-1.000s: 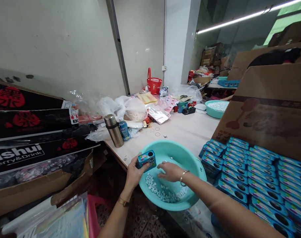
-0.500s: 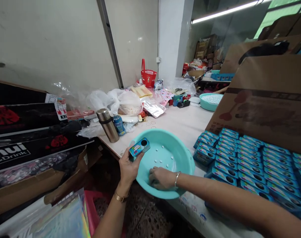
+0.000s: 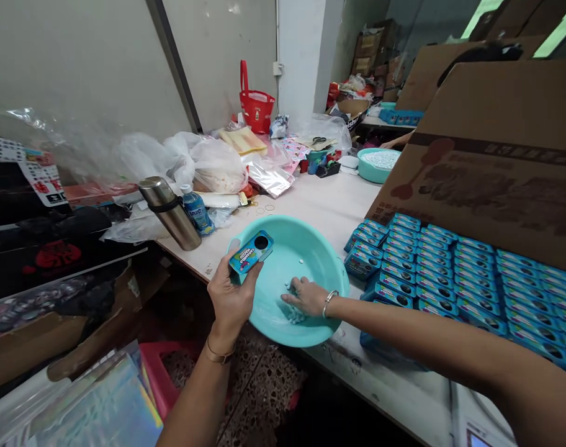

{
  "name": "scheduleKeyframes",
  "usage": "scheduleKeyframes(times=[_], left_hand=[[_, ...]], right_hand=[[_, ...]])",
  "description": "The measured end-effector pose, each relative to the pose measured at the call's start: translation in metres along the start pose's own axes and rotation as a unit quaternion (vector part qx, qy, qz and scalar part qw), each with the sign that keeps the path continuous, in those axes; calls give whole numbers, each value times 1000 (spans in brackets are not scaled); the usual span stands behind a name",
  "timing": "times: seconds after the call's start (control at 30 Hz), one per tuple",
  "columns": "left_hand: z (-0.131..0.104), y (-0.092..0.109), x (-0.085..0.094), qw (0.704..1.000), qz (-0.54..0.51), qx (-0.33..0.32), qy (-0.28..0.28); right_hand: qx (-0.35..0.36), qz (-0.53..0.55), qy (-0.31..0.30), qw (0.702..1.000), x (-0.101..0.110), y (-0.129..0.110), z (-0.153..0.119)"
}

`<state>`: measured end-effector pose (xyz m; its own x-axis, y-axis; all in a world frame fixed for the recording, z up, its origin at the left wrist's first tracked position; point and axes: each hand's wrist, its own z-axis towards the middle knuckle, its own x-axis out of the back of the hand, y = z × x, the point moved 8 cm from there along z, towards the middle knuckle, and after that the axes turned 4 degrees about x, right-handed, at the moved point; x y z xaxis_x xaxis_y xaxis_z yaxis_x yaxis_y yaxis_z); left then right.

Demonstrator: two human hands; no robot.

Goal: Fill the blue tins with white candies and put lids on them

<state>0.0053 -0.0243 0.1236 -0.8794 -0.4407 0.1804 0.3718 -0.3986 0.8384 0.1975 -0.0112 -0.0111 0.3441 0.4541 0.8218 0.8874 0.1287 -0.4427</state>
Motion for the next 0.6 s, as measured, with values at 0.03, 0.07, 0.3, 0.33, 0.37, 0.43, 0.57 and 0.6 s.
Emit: scheduleKeyframes(times=[0.03,0.07,0.3,0.33,0.37,0.43,0.57,0.6], left_hand=[[0,4,-1,1000,3,-2,9],[0,7,-2,1000,6,-2,17],[-1,23,-14,1000,-4,-4,18],[-1,24,-14,1000,-4,-6,18],[-1,24,-15,1000,-4,-7,17],[-1,24,-14,1000,-5,-3,18],[0,17,-12,1000,-16,21,9],[0,14,-10,999,-18,29,8]], right_hand=[[-11,25,-16,999,-7,-4,-4],[-22,49,-29,998,-12,-9,-8],[-5,192,-26,981,-36,-43,-3],[17,228,-23,973,-38,-50,2],[42,267,-18,962,-38,-58,7],[88,341,1,936,-34,-72,15],[119,426,60,895,-20,-88,25],[119,441,72,887,-18,-91,27]])
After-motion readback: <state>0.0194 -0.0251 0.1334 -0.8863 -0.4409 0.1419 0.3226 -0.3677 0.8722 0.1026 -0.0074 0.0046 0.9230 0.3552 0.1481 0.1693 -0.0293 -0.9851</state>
